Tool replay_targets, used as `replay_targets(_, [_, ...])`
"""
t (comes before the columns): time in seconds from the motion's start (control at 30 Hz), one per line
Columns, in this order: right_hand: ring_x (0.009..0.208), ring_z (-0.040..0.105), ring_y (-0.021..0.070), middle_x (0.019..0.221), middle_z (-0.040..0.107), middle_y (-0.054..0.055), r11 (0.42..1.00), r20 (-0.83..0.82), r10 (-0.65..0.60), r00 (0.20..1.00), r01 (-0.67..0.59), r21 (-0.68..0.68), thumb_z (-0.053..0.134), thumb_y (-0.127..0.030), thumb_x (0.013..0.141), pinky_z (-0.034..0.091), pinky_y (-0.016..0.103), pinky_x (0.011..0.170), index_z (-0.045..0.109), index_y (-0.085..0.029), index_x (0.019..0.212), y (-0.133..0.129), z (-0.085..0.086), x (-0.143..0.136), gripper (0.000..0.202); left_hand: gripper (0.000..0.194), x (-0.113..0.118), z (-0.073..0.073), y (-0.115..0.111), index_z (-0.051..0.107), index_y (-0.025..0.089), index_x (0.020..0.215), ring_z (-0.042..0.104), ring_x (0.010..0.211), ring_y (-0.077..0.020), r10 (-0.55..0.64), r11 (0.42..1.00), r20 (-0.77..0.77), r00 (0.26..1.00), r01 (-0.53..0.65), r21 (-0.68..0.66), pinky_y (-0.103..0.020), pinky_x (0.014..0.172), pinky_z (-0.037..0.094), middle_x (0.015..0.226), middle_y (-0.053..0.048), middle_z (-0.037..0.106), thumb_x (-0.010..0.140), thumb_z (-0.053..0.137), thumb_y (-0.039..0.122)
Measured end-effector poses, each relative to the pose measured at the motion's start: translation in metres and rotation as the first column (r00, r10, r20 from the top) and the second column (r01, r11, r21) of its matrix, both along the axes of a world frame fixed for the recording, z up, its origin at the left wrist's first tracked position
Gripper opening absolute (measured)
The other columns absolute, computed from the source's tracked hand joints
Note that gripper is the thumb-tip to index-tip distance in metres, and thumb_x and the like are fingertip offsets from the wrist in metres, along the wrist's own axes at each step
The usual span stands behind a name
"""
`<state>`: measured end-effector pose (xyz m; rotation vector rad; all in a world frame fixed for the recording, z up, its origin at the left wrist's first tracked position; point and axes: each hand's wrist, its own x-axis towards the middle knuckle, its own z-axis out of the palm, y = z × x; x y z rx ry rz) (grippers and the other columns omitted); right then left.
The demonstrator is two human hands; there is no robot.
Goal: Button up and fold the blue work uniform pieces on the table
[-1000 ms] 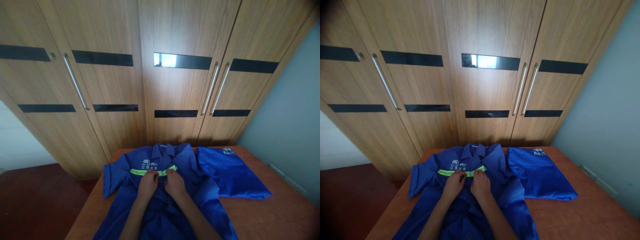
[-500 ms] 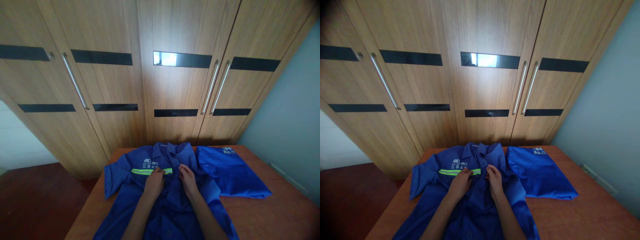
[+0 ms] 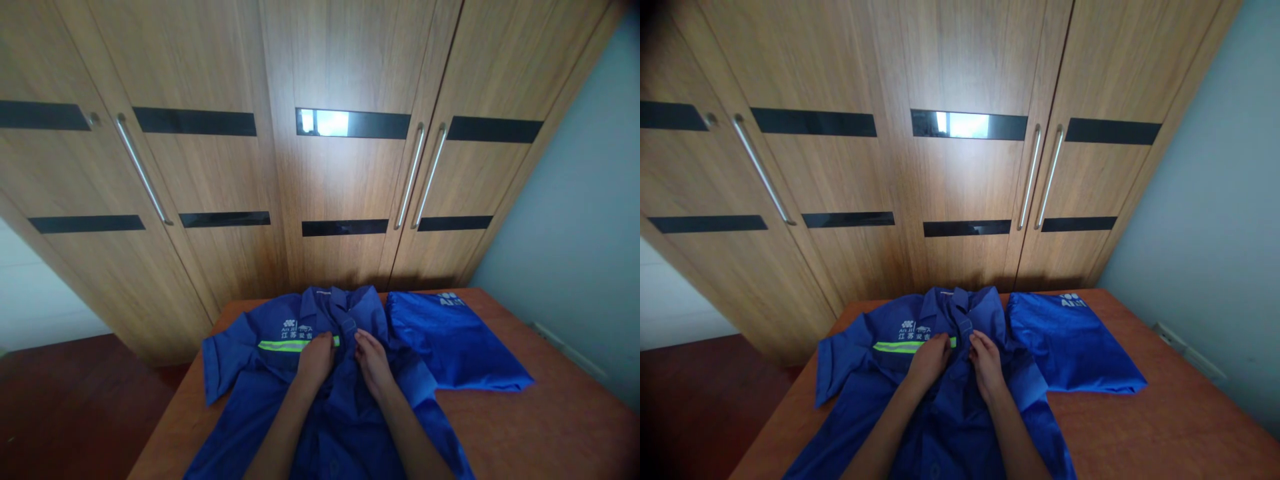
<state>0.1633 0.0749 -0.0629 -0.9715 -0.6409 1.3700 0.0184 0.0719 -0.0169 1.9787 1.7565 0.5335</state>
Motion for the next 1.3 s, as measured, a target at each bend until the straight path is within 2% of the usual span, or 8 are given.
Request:
replay_targets(0.1, [0.056, 0.051, 0.0108, 0.064, 0.06, -0.002, 0.998, 0.021, 0.061, 0.998, -0.062, 0.026, 0.078, -0.044, 0.063, 0.038, 0.021, 0.049, 0.069, -0.019, 0.08, -0.002, 0.011, 0.0, 0.032, 0.007, -0.012, 0.002, 0.003, 0.057, 0.02, 0.084, 0.065, 0.076, -0.0194, 0.032, 0.997, 0.2, 0.979, -0.044, 0.059, -0.03, 0.072, 0.046, 0.076, -0.004, 0.068, 0.082, 0.05, 0.021])
replay_targets(0.2, [0.057, 0.051, 0.0107, 0.066, 0.061, -0.002, 0.991, 0.056, 0.116, 0.992, -0.12, 0.063, 0.077, -0.042, 0.067, 0.038, 0.02, 0.05, 0.07, -0.018, 0.08, 0.0, 0.025, -0.005, 0.029, 0.009, -0.022, 0.011, 0.008, 0.054, 0.02, 0.081, 0.063, 0.066, -0.0164, 0.052, 0.988, 0.42, 0.906, -0.108, 0.11, -0.027, 0.064, 0.048, 0.067, 0.0, 0.064, 0.083, 0.048, 0.026])
replay_targets(0.4, [0.052, 0.05, 0.0103, 0.062, 0.061, -0.002, 0.981, 0.119, 0.14, 0.983, -0.154, 0.119, 0.077, -0.041, 0.065, 0.038, 0.021, 0.049, 0.072, -0.017, 0.083, 0.01, 0.05, -0.017, 0.03, 0.022, -0.025, 0.037, 0.004, 0.058, 0.018, 0.087, 0.065, 0.066, -0.0152, 0.043, 0.963, 0.678, 0.734, -0.211, 0.167, -0.026, 0.062, 0.05, 0.073, -0.001, 0.067, 0.079, 0.054, 0.038])
replay_targets(0.53, [0.055, 0.053, 0.0119, 0.066, 0.065, 0.0, 0.976, 0.158, 0.128, 0.979, -0.152, 0.156, 0.073, -0.043, 0.069, 0.041, 0.023, 0.053, 0.073, -0.018, 0.089, 0.007, 0.06, -0.019, 0.032, 0.021, -0.021, 0.047, -0.003, 0.06, 0.018, 0.09, 0.065, 0.07, -0.0165, 0.037, 0.946, 0.701, 0.712, -0.251, 0.205, -0.028, 0.065, 0.051, 0.075, -0.002, 0.068, 0.079, 0.056, 0.035])
replay_targets(0.77, [0.076, 0.064, 0.0177, 0.087, 0.073, 0.002, 0.964, 0.245, 0.094, 0.965, -0.15, 0.221, 0.073, -0.042, 0.07, 0.049, 0.028, 0.07, 0.075, -0.022, 0.09, -0.008, 0.072, -0.018, 0.029, 0.011, -0.011, 0.054, -0.016, 0.065, 0.02, 0.085, 0.065, 0.074, -0.017, -0.01, 0.941, 0.629, 0.778, -0.206, 0.269, -0.029, 0.072, 0.05, 0.078, -0.001, 0.069, 0.079, 0.057, 0.024])
replay_targets(1.0, [0.093, 0.066, 0.0238, 0.096, 0.074, 0.006, 0.941, 0.368, 0.098, 0.925, -0.207, 0.269, 0.072, -0.044, 0.072, 0.048, 0.038, 0.089, 0.075, -0.021, 0.092, -0.012, 0.067, -0.019, 0.03, 0.014, -0.011, 0.038, -0.022, 0.067, 0.021, 0.086, 0.066, 0.081, -0.019, -0.015, 0.953, 0.628, 0.778, -0.178, 0.244, -0.031, 0.078, 0.05, 0.085, -0.003, 0.072, 0.079, 0.056, 0.026])
replay_targets(1.13, [0.087, 0.067, 0.0234, 0.091, 0.074, 0.006, 0.923, 0.458, 0.095, 0.884, -0.251, 0.293, 0.069, -0.044, 0.074, 0.051, 0.037, 0.083, 0.075, -0.02, 0.091, -0.013, 0.064, -0.02, 0.03, 0.017, -0.014, 0.028, -0.021, 0.068, 0.02, 0.086, 0.067, 0.081, -0.0203, 0.014, 0.963, 0.68, 0.733, -0.192, 0.187, -0.032, 0.078, 0.051, 0.085, -0.004, 0.073, 0.076, 0.058, 0.03])
replay_targets(1.3, [0.074, 0.063, 0.0196, 0.08, 0.071, 0.003, 0.895, 0.561, 0.069, 0.825, -0.299, 0.33, 0.066, -0.036, 0.075, 0.05, 0.032, 0.072, 0.073, -0.019, 0.088, -0.015, 0.067, -0.021, 0.022, 0.028, -0.018, 0.022, -0.023, 0.067, 0.017, 0.09, 0.066, 0.072, -0.0194, 0.045, 0.977, 0.756, 0.653, -0.186, 0.103, -0.031, 0.068, 0.052, 0.082, -0.005, 0.072, 0.076, 0.059, 0.04])
